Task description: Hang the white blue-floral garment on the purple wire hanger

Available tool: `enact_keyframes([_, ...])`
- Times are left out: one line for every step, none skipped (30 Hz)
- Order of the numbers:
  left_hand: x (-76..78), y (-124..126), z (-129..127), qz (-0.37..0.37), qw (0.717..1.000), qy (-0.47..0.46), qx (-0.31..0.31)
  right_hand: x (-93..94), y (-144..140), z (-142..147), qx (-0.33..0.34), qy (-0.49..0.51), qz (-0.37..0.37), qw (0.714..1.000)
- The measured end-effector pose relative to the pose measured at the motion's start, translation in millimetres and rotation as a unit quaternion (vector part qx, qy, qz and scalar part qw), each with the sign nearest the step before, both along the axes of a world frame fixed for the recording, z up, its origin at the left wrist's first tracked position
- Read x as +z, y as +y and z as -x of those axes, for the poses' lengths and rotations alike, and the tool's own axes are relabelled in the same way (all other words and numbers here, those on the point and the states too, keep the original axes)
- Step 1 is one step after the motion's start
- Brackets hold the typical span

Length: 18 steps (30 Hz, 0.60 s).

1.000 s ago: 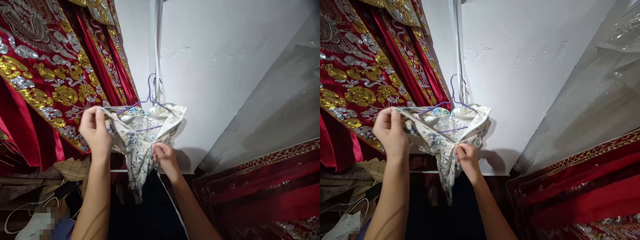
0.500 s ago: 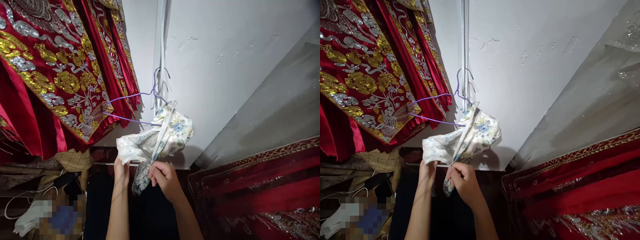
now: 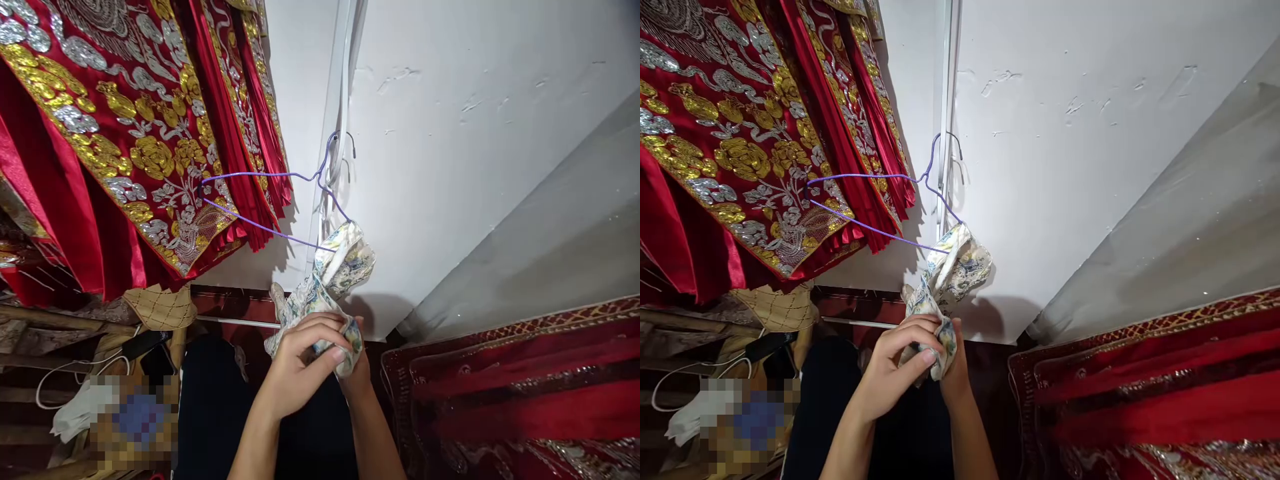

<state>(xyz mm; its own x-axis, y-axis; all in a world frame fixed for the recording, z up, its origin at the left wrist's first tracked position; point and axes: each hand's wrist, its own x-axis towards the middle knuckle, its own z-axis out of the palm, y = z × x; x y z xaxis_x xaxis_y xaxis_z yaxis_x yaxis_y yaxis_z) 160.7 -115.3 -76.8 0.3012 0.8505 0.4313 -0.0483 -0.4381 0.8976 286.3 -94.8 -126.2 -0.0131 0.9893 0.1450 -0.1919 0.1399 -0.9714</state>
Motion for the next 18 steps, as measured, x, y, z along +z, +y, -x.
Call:
enact_keyframes([0.9, 0.5, -1.7, -0.014, 1.0, 0.01, 0.021, -0.5, -1.4, -1.0, -0.008, 0.035, 0.018, 0.999])
enact_keyframes([1.0, 2.7, -2.0, -0.024, 0.999, 0.018, 0.042, -0.4, -3.1, -2.1, -0.013, 0.067, 0.036, 0.997])
enact_keyframes([0.4, 6.4, -1.4, -0.031, 0.997, 0.03, 0.062, 0.8, -5.1, -3.2, -0.01, 0.085, 0.048, 0.995])
enact_keyframes([-0.8, 11.5, 0.1, -0.034, 0.995, 0.047, 0.076, 3.2, -7.3, -4.5, 0.001, 0.084, 0.049, 0.995])
enact_keyframes([-2.5, 17.8, 2.0, -0.034, 0.994, 0.068, 0.08, 6.8, -9.5, -6.1, 0.019, 0.062, 0.039, 0.997])
enact_keyframes([-4.7, 24.8, 4.2, -0.034, 0.993, 0.089, 0.07, 11.2, -11.5, -8.1, 0.038, 0.032, 0.026, 0.998])
enact_keyframes([-7.1, 32.4, 6.7, -0.035, 0.992, 0.11, 0.049, 16.1, -13.0, -10.9, 0.05, -0.001, 0.014, 0.999])
enact_keyframes([-9.7, 40.3, 9.4, -0.043, 0.99, 0.131, 0.022, 21.2, -13.7, -14.4, 0.056, -0.033, 0.004, 0.998])
enact_keyframes([-12.0, 48.1, 12.4, -0.055, 0.986, 0.155, -0.006, 26.0, -13.6, -19.0, 0.057, -0.06, -0.003, 0.997])
enact_keyframes([-13.9, 55.5, 15.6, -0.071, 0.98, 0.182, -0.029, 30.3, -12.6, -24.4, 0.055, -0.081, -0.006, 0.995])
enact_keyframes([-15.1, 62.4, 19.0, -0.085, 0.972, 0.213, -0.042, 34.1, -10.6, -30.5, 0.053, -0.1, -0.007, 0.994])
enact_keyframes([-15.5, 68.5, 22.7, -0.096, 0.963, 0.248, -0.047, 37.3, -7.9, -37.0, 0.053, -0.119, -0.01, 0.991])
enact_keyframes([-14.9, 73.8, 26.6, -0.102, 0.953, 0.283, -0.042, 40.1, -4.7, -43.4, 0.052, -0.141, -0.014, 0.989])
enact_keyframes([-13.7, 78.2, 30.7, -0.102, 0.943, 0.317, -0.032, 42.8, -1.1, -49.3, 0.045, -0.166, -0.02, 0.985])
enact_keyframes([-12.1, 81.8, 34.9, -0.097, 0.933, 0.346, -0.022, 45.4, 2.7, -54.2, 0.031, -0.193, -0.028, 0.98])
enact_keyframes([-10.5, 84.6, 39.3, -0.091, 0.924, 0.37, -0.012, 48.1, 6.5, -58.0, 0.011, -0.218, -0.037, 0.975])
enact_keyframes([-9.3, 86.7, 43.9, -0.084, 0.917, 0.389, -0.004, 50.9, 10.4, -60.3, -0.012, -0.238, -0.047, 0.97])
enact_keyframes([-8.7, 88.1, 48.9, -0.078, 0.911, 0.404, 0.002, 54.0, 14.4, -61.4, -0.037, -0.253, -0.056, 0.965])
